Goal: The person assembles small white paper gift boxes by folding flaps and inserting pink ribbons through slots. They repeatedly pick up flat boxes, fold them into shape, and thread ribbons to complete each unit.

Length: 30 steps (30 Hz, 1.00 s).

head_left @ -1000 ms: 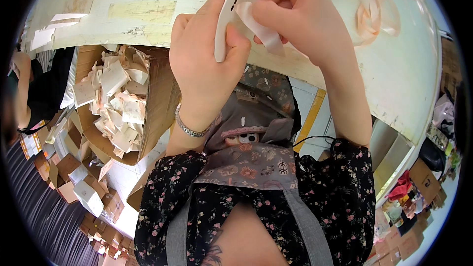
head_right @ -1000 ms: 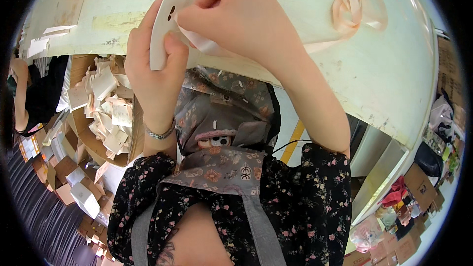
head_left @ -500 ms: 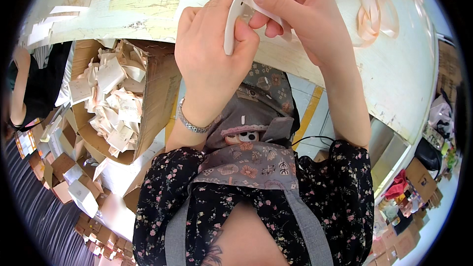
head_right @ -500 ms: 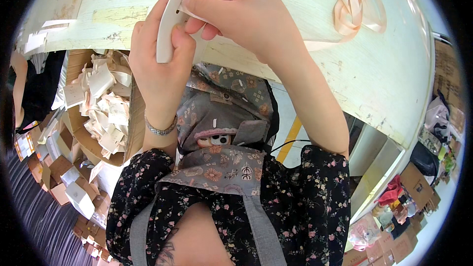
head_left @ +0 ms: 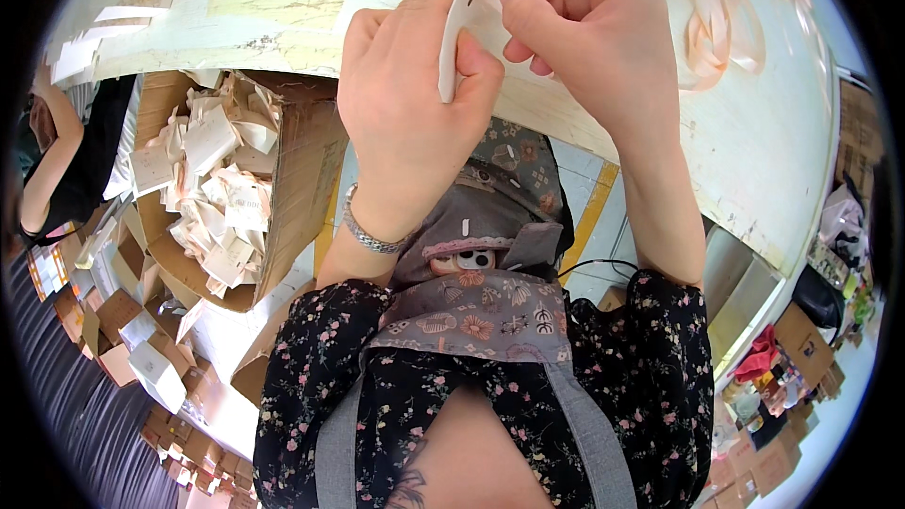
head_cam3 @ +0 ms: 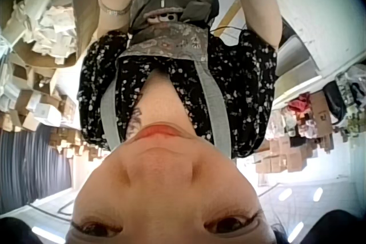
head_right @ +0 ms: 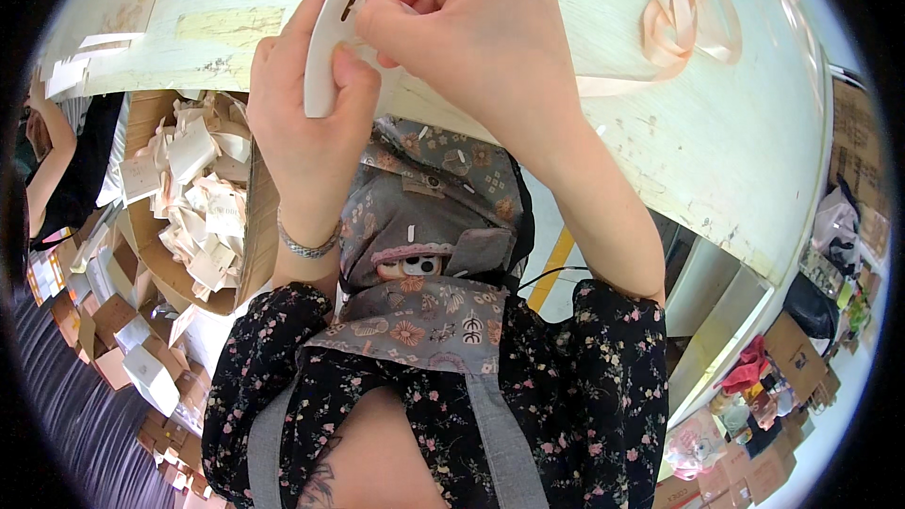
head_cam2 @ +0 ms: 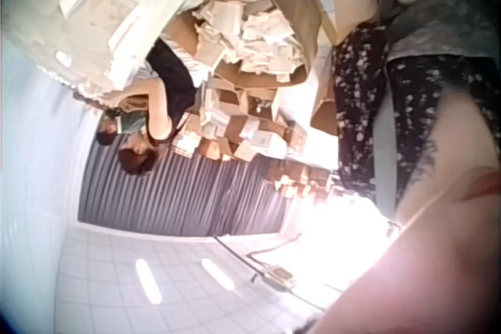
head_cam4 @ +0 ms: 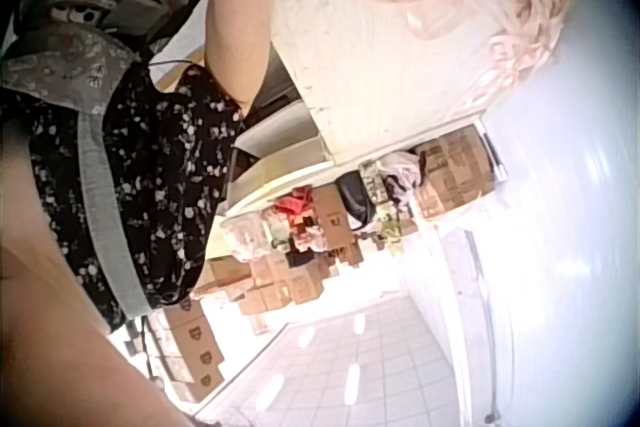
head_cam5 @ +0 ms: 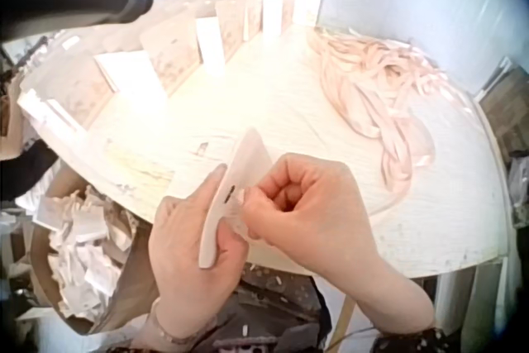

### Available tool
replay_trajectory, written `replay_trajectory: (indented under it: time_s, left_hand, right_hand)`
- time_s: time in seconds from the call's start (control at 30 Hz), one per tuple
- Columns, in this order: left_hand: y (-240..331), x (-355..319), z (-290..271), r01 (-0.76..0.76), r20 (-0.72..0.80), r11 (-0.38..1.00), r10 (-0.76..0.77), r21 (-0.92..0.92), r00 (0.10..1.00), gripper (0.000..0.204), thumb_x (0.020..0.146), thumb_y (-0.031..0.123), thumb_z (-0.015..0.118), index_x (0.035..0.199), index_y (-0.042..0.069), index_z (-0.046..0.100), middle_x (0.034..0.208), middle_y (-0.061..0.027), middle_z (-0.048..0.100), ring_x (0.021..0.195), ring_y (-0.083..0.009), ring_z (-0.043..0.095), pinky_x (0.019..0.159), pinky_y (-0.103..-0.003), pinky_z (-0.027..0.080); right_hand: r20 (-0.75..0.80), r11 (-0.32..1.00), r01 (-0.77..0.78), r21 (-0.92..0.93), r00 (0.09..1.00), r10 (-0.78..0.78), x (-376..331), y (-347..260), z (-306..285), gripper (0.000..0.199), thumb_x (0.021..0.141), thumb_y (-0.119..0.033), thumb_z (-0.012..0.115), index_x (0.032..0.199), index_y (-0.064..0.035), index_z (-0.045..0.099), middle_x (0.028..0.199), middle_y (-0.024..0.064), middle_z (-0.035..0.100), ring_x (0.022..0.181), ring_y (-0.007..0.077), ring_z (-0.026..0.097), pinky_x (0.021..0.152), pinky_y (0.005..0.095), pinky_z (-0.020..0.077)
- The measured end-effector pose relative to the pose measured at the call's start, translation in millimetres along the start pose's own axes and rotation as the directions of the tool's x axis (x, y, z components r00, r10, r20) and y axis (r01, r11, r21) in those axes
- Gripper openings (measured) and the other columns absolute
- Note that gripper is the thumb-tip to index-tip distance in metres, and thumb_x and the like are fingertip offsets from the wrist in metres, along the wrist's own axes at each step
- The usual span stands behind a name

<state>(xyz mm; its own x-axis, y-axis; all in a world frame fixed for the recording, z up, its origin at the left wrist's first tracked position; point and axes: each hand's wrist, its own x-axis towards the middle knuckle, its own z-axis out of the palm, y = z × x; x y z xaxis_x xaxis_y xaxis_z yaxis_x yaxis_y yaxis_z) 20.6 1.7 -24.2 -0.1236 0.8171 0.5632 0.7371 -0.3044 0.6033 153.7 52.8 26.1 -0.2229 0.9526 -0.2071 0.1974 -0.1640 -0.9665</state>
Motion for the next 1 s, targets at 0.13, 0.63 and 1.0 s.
replay_trajectory:
  time_s: [0.13,0.63,1.0]
  left_hand:
    - [-0.5,-0.2,2.3,-0.022,-0.014,1.000,0.022,0.000,1.000,0.048,0.075,0.000,0.058,0.121,0.010,0.062,0.084,-0.0074,0.063,0.071,-0.0189,0.055,0.067,-0.030,0.048]
    - [-5.7,0.4,2.9,-0.084,-0.027,0.994,0.086,0.064,0.996,0.046,0.074,0.002,0.058,0.120,0.008,0.062,0.087,-0.0064,0.064,0.070,-0.0212,0.053,0.066,-0.033,0.047]
    - [-2.7,-1.7,11.5,-0.106,-0.156,0.992,0.115,0.062,0.981,0.057,0.064,0.001,0.064,0.120,0.008,0.059,0.096,-0.0034,0.067,0.066,-0.0216,0.050,0.062,-0.029,0.045]
  right_hand:
    - [-0.005,0.995,0.052,0.086,0.999,-0.052,0.7,3.7,5.6,0.013,0.078,-0.006,0.065,0.069,0.0013,0.058,0.058,0.0021,0.059,0.051,0.0018,0.050,0.046,0.0170,0.0369]
    - [-0.084,0.992,0.105,-0.075,0.990,-0.112,2.2,26.9,2.4,0.018,0.088,-0.019,0.062,0.087,-0.0013,0.065,0.071,0.0041,0.063,0.060,0.0069,0.055,0.055,0.0199,0.0400]
    - [-0.143,0.964,0.173,-0.200,0.969,-0.204,-6.4,4.9,16.1,0.014,0.078,-0.005,0.066,0.069,0.0018,0.058,0.053,-0.0016,0.055,0.048,0.0004,0.045,0.044,0.0173,0.0345]
